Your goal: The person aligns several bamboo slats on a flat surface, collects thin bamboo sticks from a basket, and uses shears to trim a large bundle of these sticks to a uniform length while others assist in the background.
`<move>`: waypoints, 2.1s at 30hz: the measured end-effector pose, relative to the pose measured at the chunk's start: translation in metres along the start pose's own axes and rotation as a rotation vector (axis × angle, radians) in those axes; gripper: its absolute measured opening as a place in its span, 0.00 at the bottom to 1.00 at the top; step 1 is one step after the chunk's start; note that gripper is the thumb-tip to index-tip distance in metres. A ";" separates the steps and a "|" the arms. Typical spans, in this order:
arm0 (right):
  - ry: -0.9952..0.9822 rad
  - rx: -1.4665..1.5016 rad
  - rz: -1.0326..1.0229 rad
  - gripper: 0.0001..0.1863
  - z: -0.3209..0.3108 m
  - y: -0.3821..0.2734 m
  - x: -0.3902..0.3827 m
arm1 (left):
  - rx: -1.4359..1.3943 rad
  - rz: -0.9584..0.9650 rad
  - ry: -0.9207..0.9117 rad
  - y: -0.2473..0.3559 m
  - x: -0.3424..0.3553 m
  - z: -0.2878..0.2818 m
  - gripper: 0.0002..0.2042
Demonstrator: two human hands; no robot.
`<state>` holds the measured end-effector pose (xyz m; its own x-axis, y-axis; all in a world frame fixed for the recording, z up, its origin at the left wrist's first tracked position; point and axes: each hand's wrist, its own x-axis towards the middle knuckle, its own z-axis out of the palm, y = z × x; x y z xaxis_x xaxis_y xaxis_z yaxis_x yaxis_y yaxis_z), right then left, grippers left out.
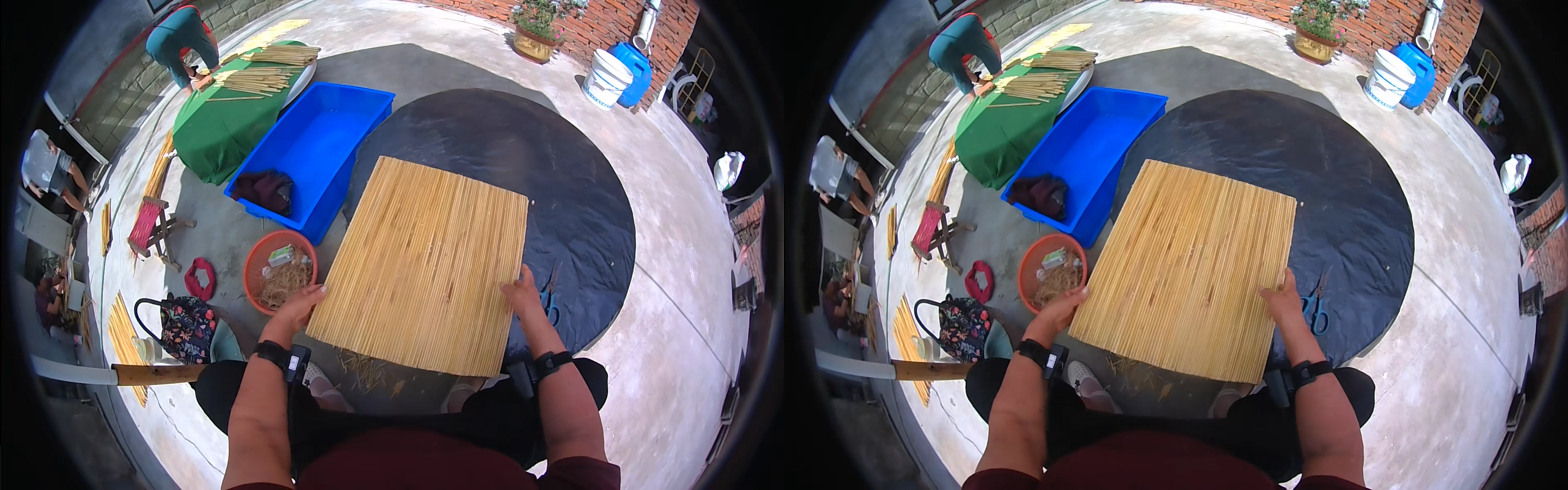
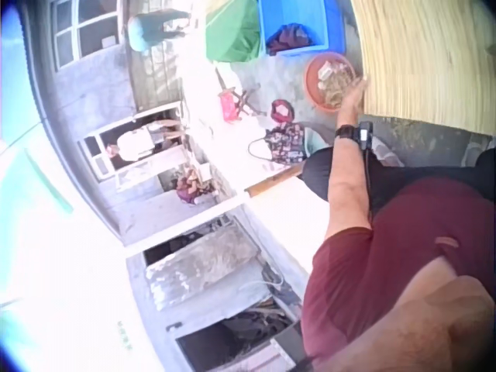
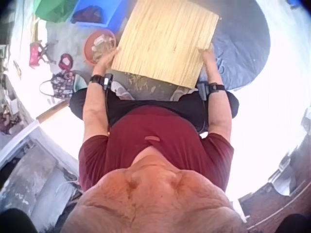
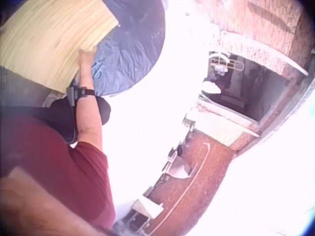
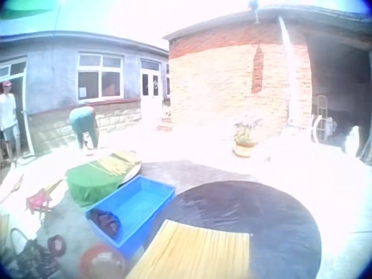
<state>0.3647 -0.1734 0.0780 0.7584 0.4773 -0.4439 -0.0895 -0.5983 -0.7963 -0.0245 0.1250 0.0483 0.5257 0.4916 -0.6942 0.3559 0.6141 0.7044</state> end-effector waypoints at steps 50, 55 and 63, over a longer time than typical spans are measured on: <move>0.259 0.219 -0.055 0.23 0.003 0.022 -0.007 | 0.226 0.132 0.270 0.006 0.050 -0.002 0.18; 0.166 0.396 -0.029 0.25 -0.024 -0.026 -0.006 | -0.081 0.015 0.005 0.014 0.007 0.023 0.25; 0.341 -0.014 -0.307 0.28 -0.026 -0.025 0.004 | -0.393 0.243 0.043 -0.033 0.007 0.049 0.22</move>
<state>0.3869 -0.1736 0.1067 0.9178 0.3961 -0.0261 0.1792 -0.4722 -0.8631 0.0048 0.0777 0.0274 0.5222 0.6702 -0.5274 -0.0977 0.6613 0.7437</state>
